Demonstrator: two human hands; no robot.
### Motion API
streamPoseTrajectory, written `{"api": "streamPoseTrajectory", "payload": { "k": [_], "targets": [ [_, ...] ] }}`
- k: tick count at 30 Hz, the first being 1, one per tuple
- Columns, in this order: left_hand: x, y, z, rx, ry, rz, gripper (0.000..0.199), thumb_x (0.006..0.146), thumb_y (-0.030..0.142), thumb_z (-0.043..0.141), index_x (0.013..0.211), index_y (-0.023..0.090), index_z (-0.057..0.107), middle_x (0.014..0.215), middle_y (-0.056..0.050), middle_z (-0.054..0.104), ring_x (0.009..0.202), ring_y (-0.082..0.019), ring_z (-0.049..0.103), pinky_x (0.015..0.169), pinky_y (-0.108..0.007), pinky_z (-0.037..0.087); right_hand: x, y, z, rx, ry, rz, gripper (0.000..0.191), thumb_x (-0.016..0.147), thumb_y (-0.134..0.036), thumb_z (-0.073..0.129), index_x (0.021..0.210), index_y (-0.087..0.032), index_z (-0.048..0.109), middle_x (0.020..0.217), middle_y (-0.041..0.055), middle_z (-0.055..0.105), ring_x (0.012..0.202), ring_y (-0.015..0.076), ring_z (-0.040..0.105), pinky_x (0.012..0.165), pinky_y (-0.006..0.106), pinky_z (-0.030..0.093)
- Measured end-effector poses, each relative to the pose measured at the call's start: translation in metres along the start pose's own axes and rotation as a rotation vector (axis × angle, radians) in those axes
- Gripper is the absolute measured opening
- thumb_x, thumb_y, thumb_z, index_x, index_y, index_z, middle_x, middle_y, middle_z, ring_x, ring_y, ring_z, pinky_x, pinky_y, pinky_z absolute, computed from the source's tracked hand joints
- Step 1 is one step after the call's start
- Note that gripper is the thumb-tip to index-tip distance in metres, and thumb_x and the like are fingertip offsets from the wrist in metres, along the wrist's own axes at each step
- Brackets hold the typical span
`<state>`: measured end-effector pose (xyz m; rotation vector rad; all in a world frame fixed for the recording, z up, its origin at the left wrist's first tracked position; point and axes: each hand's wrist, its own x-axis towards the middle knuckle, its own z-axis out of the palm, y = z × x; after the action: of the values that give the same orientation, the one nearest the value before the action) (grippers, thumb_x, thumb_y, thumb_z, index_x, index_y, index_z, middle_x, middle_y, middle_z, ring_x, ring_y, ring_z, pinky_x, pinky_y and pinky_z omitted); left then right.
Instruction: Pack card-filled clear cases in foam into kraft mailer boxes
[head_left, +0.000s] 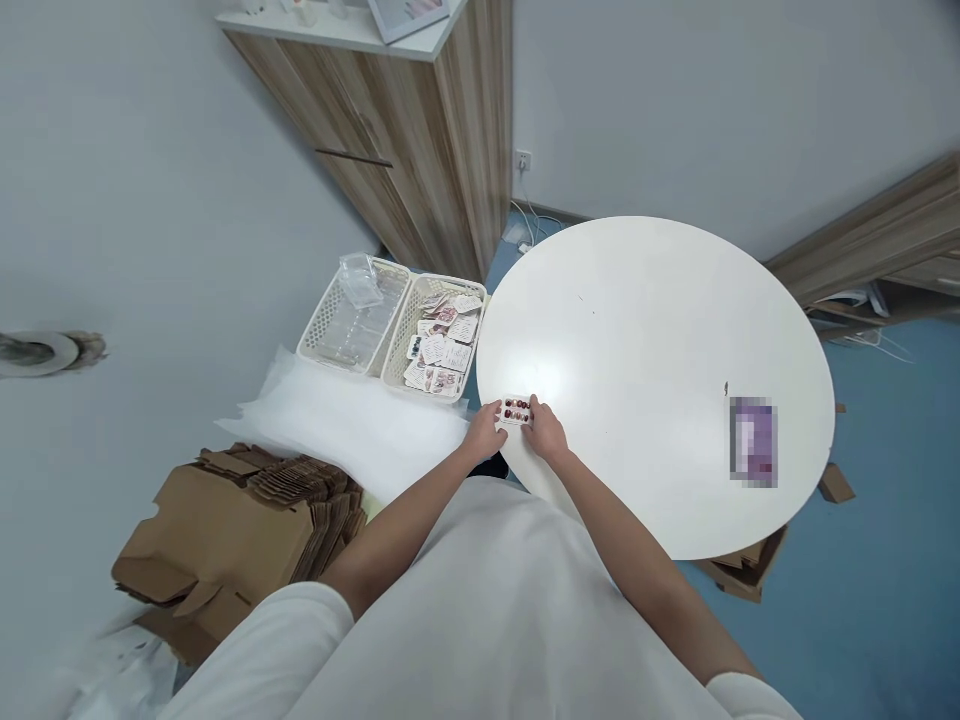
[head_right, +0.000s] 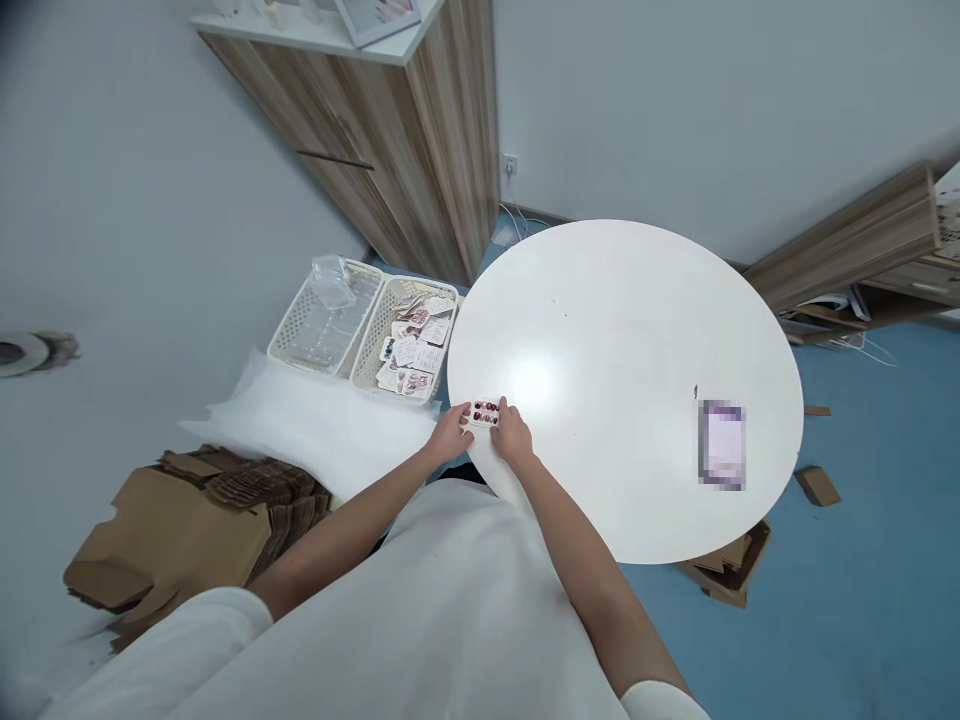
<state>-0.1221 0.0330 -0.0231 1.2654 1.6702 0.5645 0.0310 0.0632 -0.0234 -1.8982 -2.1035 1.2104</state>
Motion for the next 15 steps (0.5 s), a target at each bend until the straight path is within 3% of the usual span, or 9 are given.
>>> {"api": "streamPoseTrajectory", "payload": {
  "k": [4, 9, 15],
  "targets": [
    [-0.001, -0.001, 0.0, -0.095, 0.03, -0.055, 0.058, 0.062, 0.008, 0.055, 0.118, 0.016, 0.042, 0.118, -0.012, 0.043, 0.1, -0.021, 0.049, 0.082, -0.035, 0.044, -0.008, -0.004, 0.006, 0.102, 0.051, 0.065, 0.062, 0.073, -0.021, 0.046, 0.131, -0.019, 0.026, 0.103, 0.01, 0.048, 0.082, 0.0192, 0.052, 0.067, 0.029, 0.042],
    [-0.002, -0.002, 0.003, -0.246, -0.023, -0.143, 0.06, 0.061, 0.006, 0.056, 0.118, 0.017, 0.04, 0.119, -0.012, 0.044, 0.105, -0.021, 0.048, 0.085, -0.035, 0.043, -0.023, -0.006, 0.017, 0.453, 0.139, 0.156, 0.06, 0.07, -0.026, 0.049, 0.128, -0.019, 0.032, 0.112, 0.0087, 0.048, 0.09, 0.0165, 0.051, 0.077, 0.031, 0.045],
    [0.011, -0.001, -0.001, -0.301, -0.026, -0.111, 0.063, 0.062, 0.005, 0.055, 0.121, 0.019, 0.038, 0.124, -0.011, 0.043, 0.113, -0.022, 0.043, 0.094, -0.038, 0.037, -0.014, -0.019, 0.019, 0.726, 0.173, 0.208, 0.063, 0.067, -0.026, 0.054, 0.126, -0.022, 0.034, 0.123, 0.0082, 0.045, 0.103, 0.0175, 0.049, 0.085, 0.033, 0.043]
  ]
}}
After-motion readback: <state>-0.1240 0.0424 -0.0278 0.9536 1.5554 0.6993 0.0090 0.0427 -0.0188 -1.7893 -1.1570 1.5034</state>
